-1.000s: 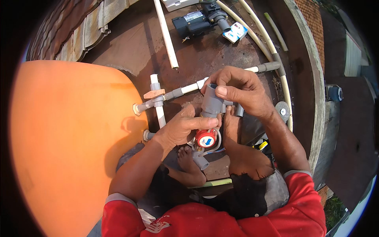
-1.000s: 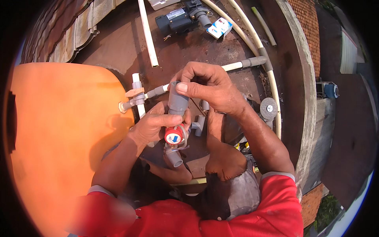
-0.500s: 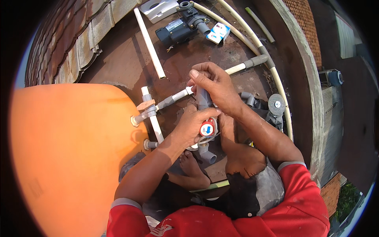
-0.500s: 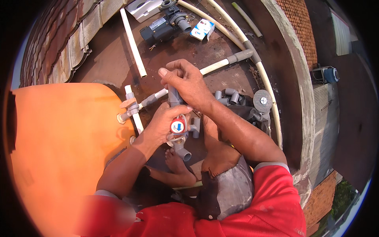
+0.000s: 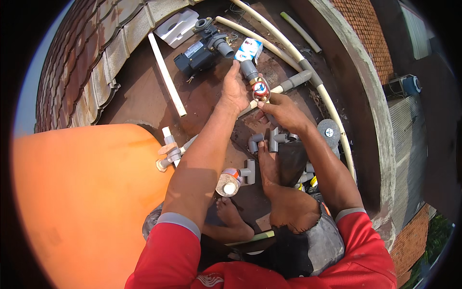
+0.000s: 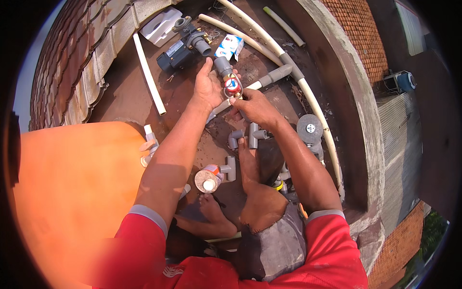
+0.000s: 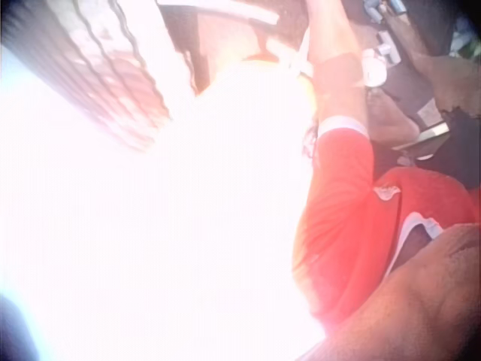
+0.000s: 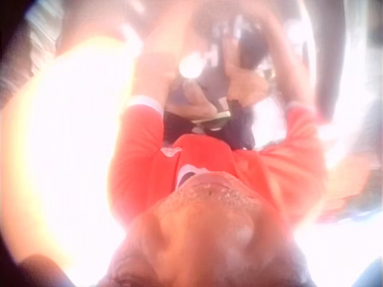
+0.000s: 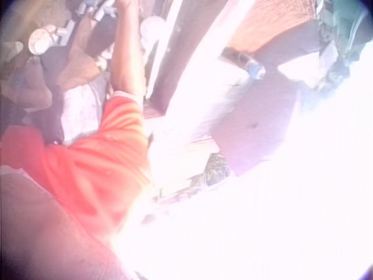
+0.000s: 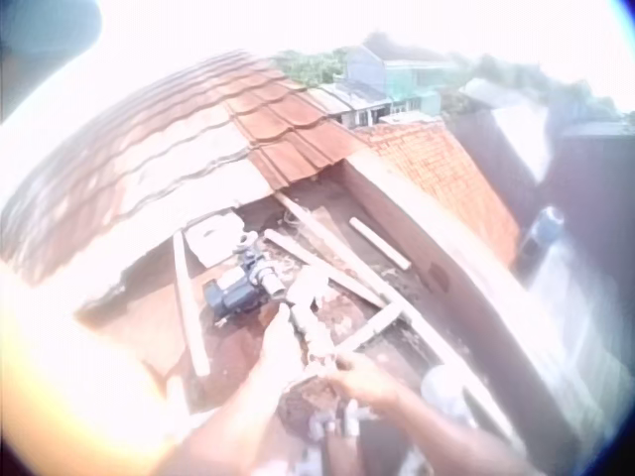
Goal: The person assembles a plumbing system on a rooftop by connecting PVC pipes and fittings to a water pump. They apply sealant to pipe ends, wrap threads with tape, and tighten connections by hand.
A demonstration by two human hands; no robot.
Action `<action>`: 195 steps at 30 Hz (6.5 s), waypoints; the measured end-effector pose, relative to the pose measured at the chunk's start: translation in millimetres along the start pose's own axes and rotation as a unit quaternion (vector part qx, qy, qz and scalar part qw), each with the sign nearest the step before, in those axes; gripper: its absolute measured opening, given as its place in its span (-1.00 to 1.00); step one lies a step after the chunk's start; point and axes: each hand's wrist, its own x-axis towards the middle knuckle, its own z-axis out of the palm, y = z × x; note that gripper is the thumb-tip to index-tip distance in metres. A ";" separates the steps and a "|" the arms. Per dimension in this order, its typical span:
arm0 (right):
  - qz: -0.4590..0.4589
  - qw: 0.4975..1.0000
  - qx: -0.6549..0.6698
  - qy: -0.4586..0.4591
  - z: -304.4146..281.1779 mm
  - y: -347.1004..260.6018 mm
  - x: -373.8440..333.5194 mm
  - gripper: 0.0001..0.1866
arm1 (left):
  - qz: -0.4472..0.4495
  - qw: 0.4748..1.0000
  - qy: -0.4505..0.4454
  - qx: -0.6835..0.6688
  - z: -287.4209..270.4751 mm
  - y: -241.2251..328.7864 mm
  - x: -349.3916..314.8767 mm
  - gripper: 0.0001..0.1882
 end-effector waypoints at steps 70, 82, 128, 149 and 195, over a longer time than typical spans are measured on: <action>0.163 0.935 0.113 0.294 -22.2 100.2 -62.6 -0.63 | 0.180 0.960 0.212 0.030 -11.0 48.8 107.4 -0.37; 0.127 0.962 0.119 0.212 -21.8 89.8 -72.9 -0.74 | 0.180 0.966 0.185 0.023 -28.5 68.9 101.6 -0.55; 0.164 0.946 -0.008 0.278 -44.6 105.7 -54.7 -0.51 | 0.131 0.963 0.159 -0.174 -11.0 42.0 108.0 -0.43; 0.148 0.959 0.063 0.233 -40.3 101.7 -53.9 -0.61 | 0.152 0.980 0.108 -0.074 -42.5 54.4 110.9 -0.41; 0.146 0.869 -0.332 0.335 -31.3 107.7 -7.9 -0.32 | 0.058 0.958 0.009 0.279 -24.0 -36.9 -71.9 -0.60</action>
